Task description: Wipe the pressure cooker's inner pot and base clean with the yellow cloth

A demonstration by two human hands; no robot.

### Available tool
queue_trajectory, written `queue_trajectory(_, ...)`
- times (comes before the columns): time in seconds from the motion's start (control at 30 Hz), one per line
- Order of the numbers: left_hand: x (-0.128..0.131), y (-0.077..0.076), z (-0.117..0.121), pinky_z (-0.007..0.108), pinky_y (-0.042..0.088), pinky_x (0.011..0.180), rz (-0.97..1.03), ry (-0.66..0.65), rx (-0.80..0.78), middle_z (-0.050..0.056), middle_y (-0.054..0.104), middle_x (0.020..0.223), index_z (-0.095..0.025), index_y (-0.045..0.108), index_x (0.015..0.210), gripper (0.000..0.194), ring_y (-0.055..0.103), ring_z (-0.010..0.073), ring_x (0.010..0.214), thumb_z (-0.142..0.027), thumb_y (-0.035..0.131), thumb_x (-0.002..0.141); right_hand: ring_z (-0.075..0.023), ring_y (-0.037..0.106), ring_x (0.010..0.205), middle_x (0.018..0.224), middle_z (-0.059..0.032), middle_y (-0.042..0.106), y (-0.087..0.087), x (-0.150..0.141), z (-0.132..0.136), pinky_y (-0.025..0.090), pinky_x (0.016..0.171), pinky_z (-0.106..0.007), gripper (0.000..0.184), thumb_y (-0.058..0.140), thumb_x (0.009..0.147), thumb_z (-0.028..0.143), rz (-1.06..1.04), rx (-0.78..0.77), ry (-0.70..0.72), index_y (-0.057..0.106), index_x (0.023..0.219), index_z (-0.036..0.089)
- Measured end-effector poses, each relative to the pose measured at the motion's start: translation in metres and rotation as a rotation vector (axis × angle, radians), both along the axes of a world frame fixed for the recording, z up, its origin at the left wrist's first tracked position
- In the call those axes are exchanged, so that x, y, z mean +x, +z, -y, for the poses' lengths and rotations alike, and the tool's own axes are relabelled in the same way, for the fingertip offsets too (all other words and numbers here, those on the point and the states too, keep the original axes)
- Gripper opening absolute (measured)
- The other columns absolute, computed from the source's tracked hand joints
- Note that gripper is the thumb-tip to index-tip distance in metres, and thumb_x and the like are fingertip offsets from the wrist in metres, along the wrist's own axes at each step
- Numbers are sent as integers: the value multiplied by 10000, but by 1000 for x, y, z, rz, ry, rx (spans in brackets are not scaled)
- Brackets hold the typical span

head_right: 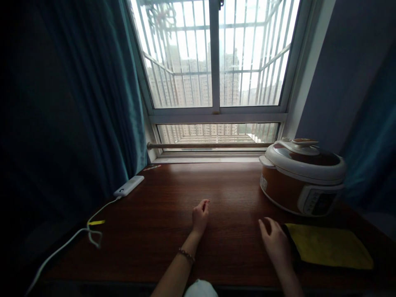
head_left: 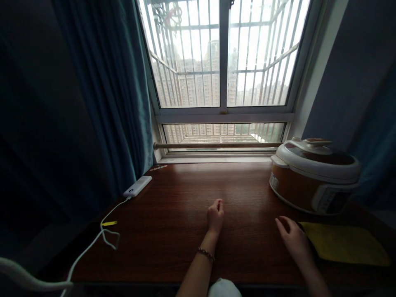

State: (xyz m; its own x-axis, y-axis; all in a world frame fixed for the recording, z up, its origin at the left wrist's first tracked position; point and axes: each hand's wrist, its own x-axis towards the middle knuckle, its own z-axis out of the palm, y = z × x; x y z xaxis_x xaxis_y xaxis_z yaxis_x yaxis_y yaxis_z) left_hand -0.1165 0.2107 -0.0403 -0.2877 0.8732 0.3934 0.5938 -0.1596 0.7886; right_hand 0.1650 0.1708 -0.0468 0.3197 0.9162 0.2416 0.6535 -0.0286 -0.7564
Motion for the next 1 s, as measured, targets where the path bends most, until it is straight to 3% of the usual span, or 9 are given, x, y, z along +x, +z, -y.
queue_trajectory(0.07, 0, 1, 1, 253, 414, 659, 0, -13, 5, 67, 681, 773, -171, 637, 880, 358, 631, 175, 720, -355, 331, 895, -330, 543, 1052, 1127, -189, 592, -21, 46, 10, 398, 930, -437, 571, 398, 762, 555, 190, 47, -96, 595, 1034, 93)
queue_trajectory(0.13, 2, 1, 1, 250, 407, 657, -3, -26, 10, 65, 677, 770, -169, 633, 881, 369, 627, 174, 723, -362, 318, 899, -324, 531, 1085, 1139, -200, 585, -43, 79, 15, 392, 956, -425, 598, 342, 784, 545, 322, 52, -100, 596, 1036, 65)
queue_trajectory(0.23, 5, 0, 3, 242, 389, 624, -19, -47, 12, 52, 660, 719, -170, 630, 856, 386, 612, 164, 675, -371, 304, 903, -311, 533, 1104, 1127, -193, 601, -63, 93, 22, 399, 965, -412, 590, 297, 812, 513, 476, 6, -52, 614, 1021, 63)
queue_trajectory(0.33, 7, -1, 4, 238, 368, 588, -50, -68, 9, 32, 622, 630, -173, 623, 797, 406, 581, 151, 595, -379, 291, 907, -282, 535, 1112, 1148, -163, 604, -61, 69, 29, 400, 967, -389, 532, 284, 849, 451, 589, 24, -1, 619, 1052, 91)
queue_trajectory(0.47, 9, 1, 7, 237, 371, 595, -91, -87, 7, 34, 621, 633, -173, 619, 802, 405, 585, 151, 606, -374, 284, 910, -276, 562, 1076, 1159, -153, 606, -39, 6, 41, 420, 928, -384, 460, 323, 870, 389, 626, 42, 79, 622, 1076, 106)
queue_trajectory(0.73, 25, 18, 26, 274, 417, 731, -192, -233, 24, 97, 656, 823, -163, 638, 870, 387, 604, 175, 782, -326, 289, 914, -304, 560, 1064, 1147, -140, 617, -9, -122, 61, 417, 906, -403, 308, 485, 797, 266, 309, 88, 293, 646, 1039, 168)
queue_trajectory(0.87, 48, 28, 44, 251, 442, 810, -264, -483, 8, 74, 661, 955, -200, 654, 949, 299, 605, 152, 878, -311, 383, 890, -294, 625, 882, 940, -166, 674, 8, -137, 62, 467, 769, -375, 271, 432, 775, 163, 132, -7, 493, 686, 866, 142)
queue_trajectory(0.93, 54, 28, 51, 230, 445, 859, -294, -600, -18, 51, 646, 1069, -222, 630, 1055, 290, 595, 134, 966, -302, 412, 882, -261, 638, 781, 831, -143, 683, 15, -132, 65, 483, 697, -338, 286, 400, 789, 153, -8, -55, 637, 684, 765, 147)
queue_trajectory(1.0, 52, 25, 57, 232, 424, 924, -325, -686, -51, 36, 615, 1165, -232, 608, 1114, 308, 557, 127, 1071, -286, 412, 884, -238, 637, 810, 864, -120, 688, 18, -122, 71, 489, 733, -318, 296, 397, 824, 199, -136, -37, 706, 682, 757, 163)
